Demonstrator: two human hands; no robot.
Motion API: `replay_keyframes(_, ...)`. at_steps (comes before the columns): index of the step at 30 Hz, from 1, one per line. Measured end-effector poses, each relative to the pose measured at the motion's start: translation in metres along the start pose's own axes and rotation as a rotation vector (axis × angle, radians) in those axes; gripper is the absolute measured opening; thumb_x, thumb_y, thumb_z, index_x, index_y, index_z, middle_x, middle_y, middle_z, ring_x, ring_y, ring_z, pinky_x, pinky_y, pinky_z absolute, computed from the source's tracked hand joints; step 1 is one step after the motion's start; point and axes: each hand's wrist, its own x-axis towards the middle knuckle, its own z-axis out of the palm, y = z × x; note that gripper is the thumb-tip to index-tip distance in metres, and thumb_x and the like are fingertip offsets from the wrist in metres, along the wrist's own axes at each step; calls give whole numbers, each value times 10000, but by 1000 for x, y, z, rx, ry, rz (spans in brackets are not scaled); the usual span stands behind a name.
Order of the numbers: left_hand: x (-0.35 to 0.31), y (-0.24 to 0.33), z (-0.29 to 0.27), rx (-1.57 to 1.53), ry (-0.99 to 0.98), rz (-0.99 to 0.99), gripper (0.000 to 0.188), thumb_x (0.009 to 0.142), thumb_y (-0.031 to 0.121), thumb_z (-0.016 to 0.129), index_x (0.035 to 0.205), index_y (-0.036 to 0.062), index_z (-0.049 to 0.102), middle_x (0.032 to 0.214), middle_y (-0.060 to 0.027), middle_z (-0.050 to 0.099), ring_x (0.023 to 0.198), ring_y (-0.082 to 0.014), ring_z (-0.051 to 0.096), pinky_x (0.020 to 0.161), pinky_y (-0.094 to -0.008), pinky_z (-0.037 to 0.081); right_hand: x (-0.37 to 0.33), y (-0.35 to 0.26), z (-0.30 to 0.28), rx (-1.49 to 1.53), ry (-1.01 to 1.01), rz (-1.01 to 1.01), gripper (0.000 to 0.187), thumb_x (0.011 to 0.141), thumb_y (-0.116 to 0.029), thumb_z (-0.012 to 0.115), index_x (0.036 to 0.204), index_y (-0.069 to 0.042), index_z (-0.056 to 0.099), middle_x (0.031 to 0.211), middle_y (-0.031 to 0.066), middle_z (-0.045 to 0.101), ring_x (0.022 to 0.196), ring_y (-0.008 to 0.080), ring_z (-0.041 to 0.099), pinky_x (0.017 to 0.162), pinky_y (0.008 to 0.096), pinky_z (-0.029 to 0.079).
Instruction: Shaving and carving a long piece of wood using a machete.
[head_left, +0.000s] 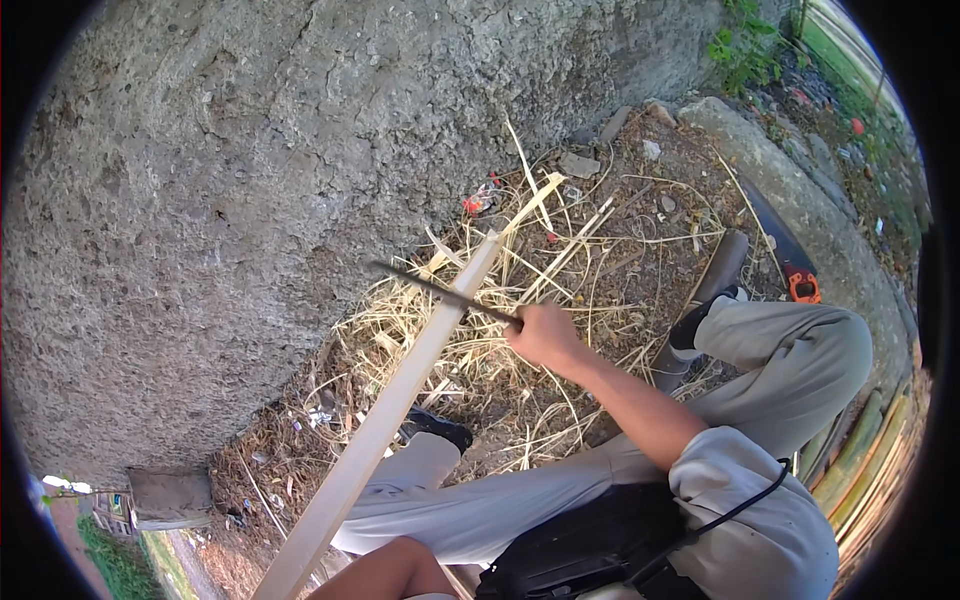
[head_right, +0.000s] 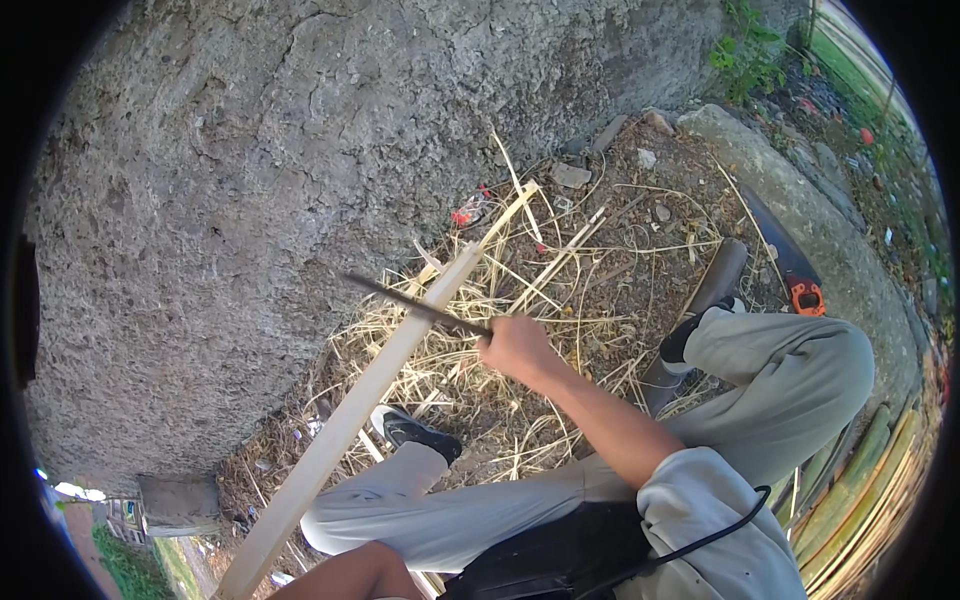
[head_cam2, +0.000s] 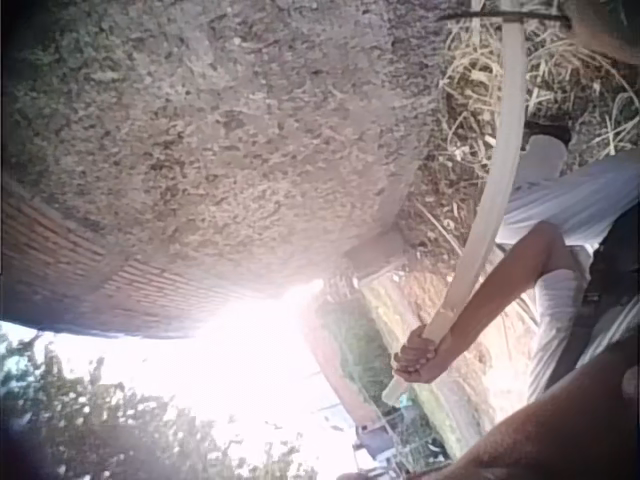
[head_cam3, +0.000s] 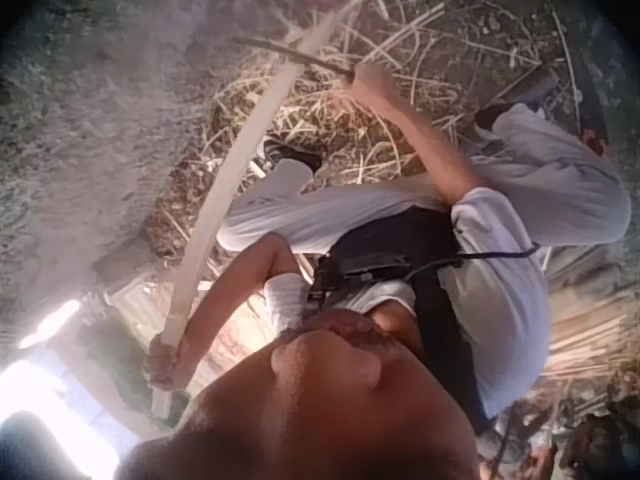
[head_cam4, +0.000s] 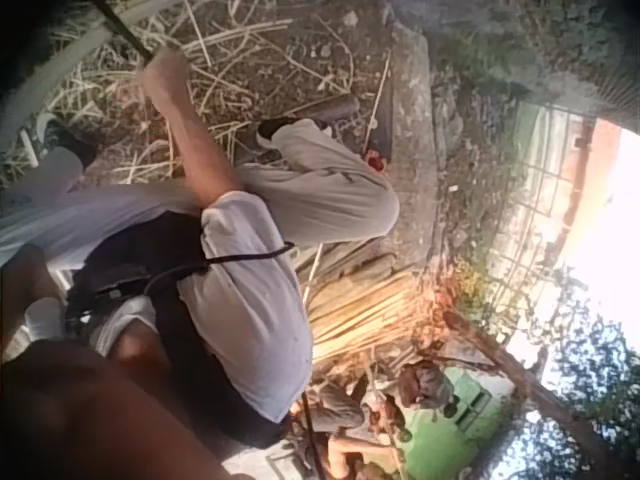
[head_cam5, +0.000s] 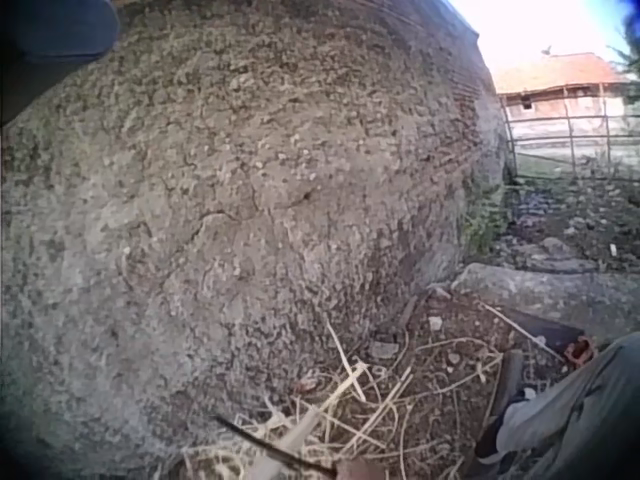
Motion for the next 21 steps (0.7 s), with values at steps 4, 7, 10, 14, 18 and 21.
replay_keyframes(4,-8,-14,-8,-73,4,3,375,962,304,347,622,146,360,497,38,328,387,-90,338,356,-233,353,60,209,-14,-133,155,283,264,721,-158,652,646,94,626,532,171,570,445,290,564,467,400,465)
replay_keyframes(7,-6,11,-4,-9,4,-12,376,963,305,347,622,146,360,496,38,327,386,-90,337,355,-233,353,34,116,-12,-128,286,156,328,726,-203,670,635,107,614,574,211,600,515,306,616,521,406,489)
replay_keyframes(10,-9,5,-3,-37,-2,2,377,964,307,346,622,147,360,495,39,327,384,-89,335,355,-232,353,34,49,-37,90,112,334,409,728,-261,692,765,142,630,734,280,645,727,379,674,649,421,540)
replay_keyframes(14,-8,2,-5,-53,-7,6,379,965,309,346,622,147,359,494,39,327,382,-89,334,354,-231,353,24,48,-33,88,190,239,446,720,-296,709,760,140,630,732,290,642,737,386,673,666,423,544)
replay_keyframes(18,-11,4,-2,-61,-3,4,380,966,311,346,622,147,359,493,39,327,379,-89,332,353,-231,354,20,38,-37,64,137,253,433,771,-282,676,826,145,627,721,264,649,671,354,672,605,406,538)
replay_keyframes(21,-12,4,-3,-69,-7,7,381,966,312,345,622,148,358,492,39,327,378,-89,331,353,-230,354,12,19,-34,142,61,222,294,812,-220,633,821,72,664,623,189,635,473,235,607,449,362,483)
